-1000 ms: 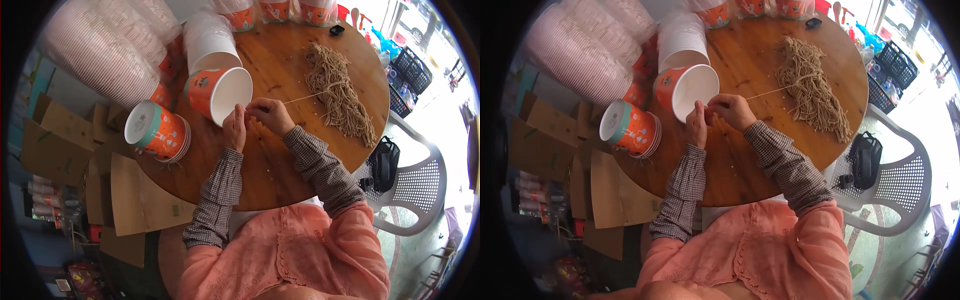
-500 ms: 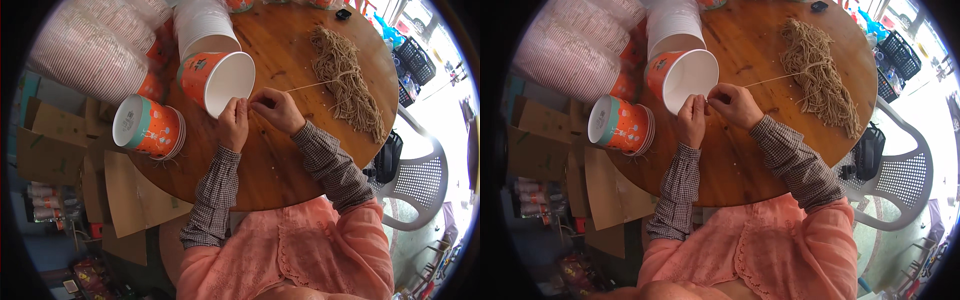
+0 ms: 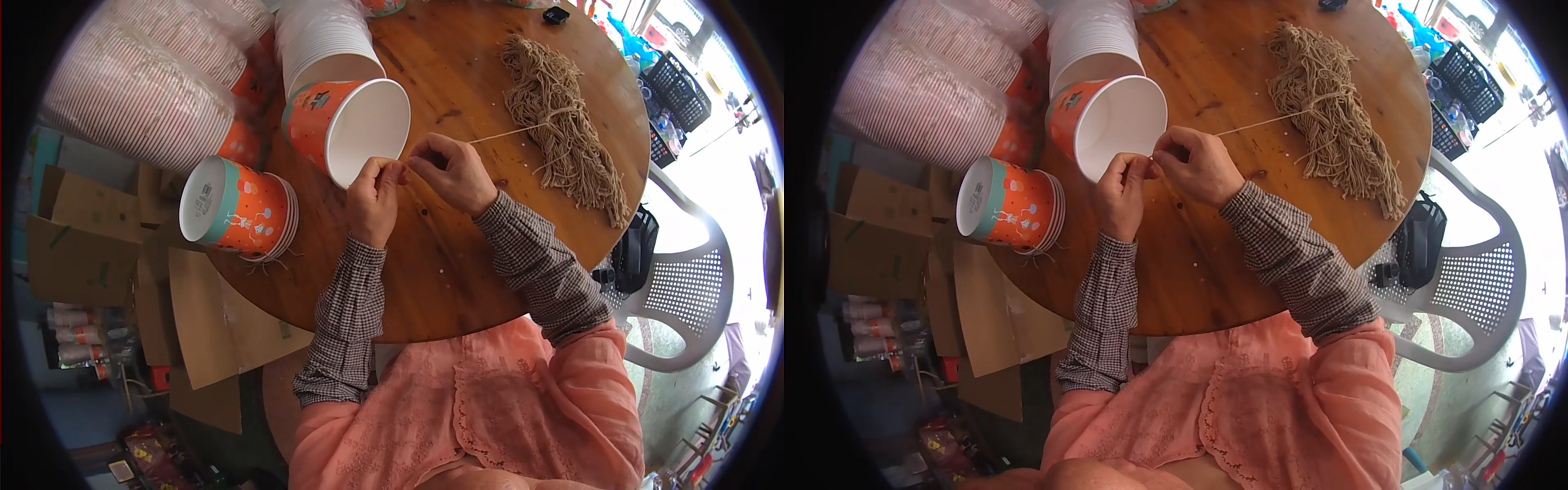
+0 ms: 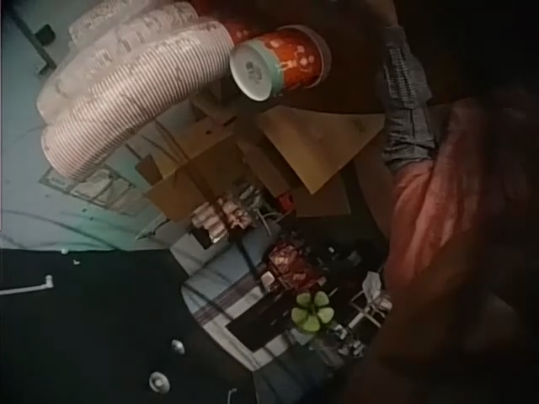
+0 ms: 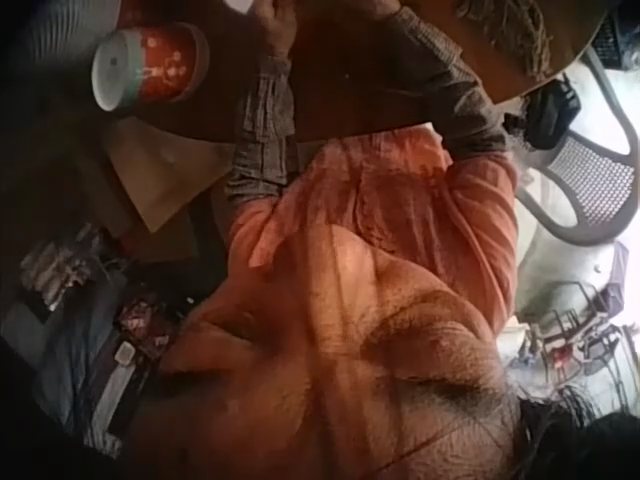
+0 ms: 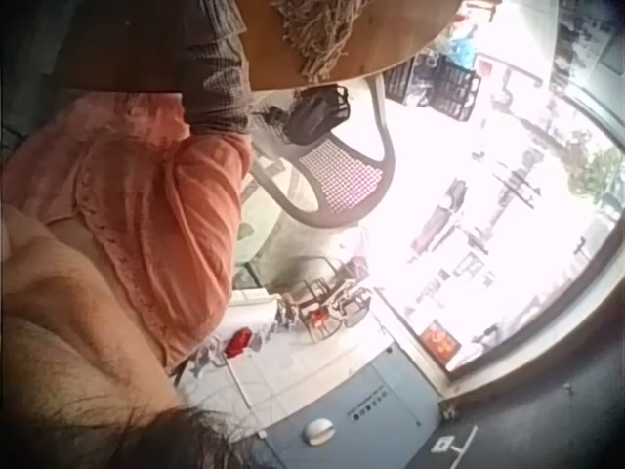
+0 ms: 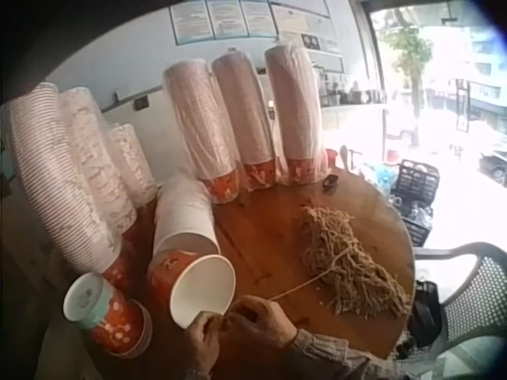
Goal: Attaching rubber bands or ties to paper cups for assembly and packaging.
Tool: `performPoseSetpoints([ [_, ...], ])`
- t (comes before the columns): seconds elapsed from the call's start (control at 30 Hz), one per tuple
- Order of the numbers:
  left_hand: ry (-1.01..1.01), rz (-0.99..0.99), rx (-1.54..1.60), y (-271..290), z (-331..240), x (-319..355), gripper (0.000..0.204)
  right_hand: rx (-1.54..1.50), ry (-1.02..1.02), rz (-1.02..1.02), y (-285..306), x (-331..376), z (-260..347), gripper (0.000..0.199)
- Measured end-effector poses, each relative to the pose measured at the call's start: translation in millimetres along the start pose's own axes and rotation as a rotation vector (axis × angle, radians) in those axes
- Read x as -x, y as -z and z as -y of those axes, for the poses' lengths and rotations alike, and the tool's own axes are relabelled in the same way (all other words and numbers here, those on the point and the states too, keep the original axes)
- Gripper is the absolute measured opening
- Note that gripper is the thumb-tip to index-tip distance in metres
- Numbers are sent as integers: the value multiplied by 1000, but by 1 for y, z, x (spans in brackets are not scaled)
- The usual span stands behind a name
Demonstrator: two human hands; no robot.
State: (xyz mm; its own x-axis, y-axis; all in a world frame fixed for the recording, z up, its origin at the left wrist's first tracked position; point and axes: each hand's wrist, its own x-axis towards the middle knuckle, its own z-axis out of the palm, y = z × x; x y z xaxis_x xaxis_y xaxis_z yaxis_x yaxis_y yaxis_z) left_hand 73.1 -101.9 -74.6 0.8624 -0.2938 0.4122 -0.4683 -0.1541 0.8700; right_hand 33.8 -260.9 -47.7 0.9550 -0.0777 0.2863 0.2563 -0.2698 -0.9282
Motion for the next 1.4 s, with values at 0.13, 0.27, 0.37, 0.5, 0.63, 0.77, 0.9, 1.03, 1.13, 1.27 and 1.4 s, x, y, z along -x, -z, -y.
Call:
performPoseSetpoints([
  [0.13, 38, 41, -54, 3, -7, -1, 25, 4, 24, 0, 2, 0, -1, 13],
  [0.27, 15, 53, -74, 5, -8, -1, 26, 5, 45, 1, 2, 0, 0, 12],
  [0.37, -6, 23, 34, 2, -1, -1, 25, -1, 37, 21, 2, 0, 0, 12],
  [0.5, 60, 24, 163, 1, 1, -2, 19, 0, 30, 21, 1, -1, -2, 12],
  [0.63, 82, 32, 212, 1, 3, -1, 12, -52, 28, 17, 0, -2, -4, 11],
  [0.77, 60, 6, 161, -1, 0, -1, 8, 25, 51, 9, 1, -3, -7, 11],
  [0.9, 58, 6, 87, 0, -1, -1, 9, 50, 78, -2, 1, -2, -7, 11],
  [1.03, 7, -16, 37, 0, 10, -2, 19, 42, 73, 21, 1, -3, -9, 10],
  [1.13, -265, -47, -308, -6, 12, -9, 30, 56, 90, -76, 6, -8, -21, 11],
  [1.27, -265, 51, -825, -9, 23, -2, 35, -219, -73, -171, 12, -18, -31, 14],
  [1.4, -55, 223, -893, 1, -5, -2, 34, -298, 13, -291, 22, -27, -47, 12],
])
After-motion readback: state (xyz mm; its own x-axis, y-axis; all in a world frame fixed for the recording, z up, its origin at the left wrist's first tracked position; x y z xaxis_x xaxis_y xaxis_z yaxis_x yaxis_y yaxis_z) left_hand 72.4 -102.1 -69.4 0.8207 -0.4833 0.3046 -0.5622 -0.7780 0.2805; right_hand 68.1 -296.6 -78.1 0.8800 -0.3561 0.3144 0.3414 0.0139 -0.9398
